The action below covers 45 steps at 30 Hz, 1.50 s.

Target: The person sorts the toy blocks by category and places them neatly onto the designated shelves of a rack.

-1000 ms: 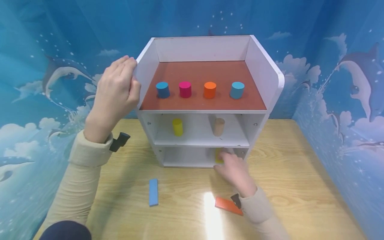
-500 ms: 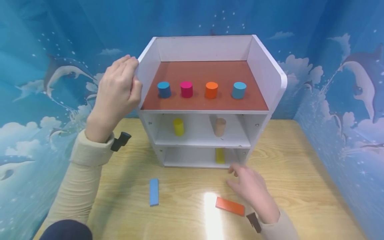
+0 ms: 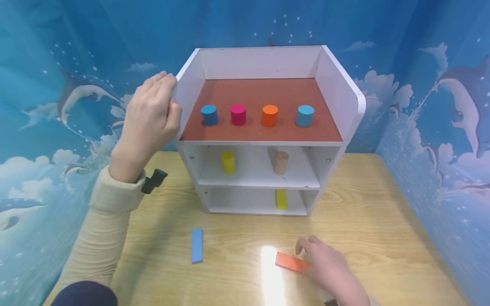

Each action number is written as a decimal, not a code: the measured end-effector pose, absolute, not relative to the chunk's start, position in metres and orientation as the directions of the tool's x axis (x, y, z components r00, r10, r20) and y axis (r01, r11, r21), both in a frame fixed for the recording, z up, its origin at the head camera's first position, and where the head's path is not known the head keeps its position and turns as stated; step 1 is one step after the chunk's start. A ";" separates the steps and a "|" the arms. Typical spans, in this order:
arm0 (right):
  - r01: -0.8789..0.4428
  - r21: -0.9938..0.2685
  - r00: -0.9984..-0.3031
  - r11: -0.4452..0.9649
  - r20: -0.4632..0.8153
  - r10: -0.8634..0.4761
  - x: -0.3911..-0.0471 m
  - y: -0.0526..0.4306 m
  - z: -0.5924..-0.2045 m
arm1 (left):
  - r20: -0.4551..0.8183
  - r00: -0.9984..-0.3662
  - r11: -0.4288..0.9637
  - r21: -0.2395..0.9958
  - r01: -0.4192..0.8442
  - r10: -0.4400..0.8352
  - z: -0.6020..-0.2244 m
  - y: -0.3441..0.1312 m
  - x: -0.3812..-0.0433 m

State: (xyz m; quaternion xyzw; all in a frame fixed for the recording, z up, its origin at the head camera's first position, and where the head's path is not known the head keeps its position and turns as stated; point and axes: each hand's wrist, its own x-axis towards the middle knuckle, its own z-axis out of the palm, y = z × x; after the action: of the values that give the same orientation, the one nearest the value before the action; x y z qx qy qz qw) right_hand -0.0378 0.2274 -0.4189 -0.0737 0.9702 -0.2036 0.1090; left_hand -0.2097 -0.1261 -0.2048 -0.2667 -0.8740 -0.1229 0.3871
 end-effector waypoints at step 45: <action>-0.084 -0.420 -0.983 0.903 -0.115 -0.145 -0.036 0.207 -0.458 | 0.751 -0.548 0.822 0.013 0.570 0.369 -0.206 -0.127 -0.211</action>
State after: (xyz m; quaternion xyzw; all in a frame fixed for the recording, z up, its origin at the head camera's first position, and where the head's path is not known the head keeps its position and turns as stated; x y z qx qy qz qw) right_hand -0.0363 0.2071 -0.4582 -0.0587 0.9729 -0.2117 0.0721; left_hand -0.2115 -0.1273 -0.2064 -0.2696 -0.8704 -0.1286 0.3914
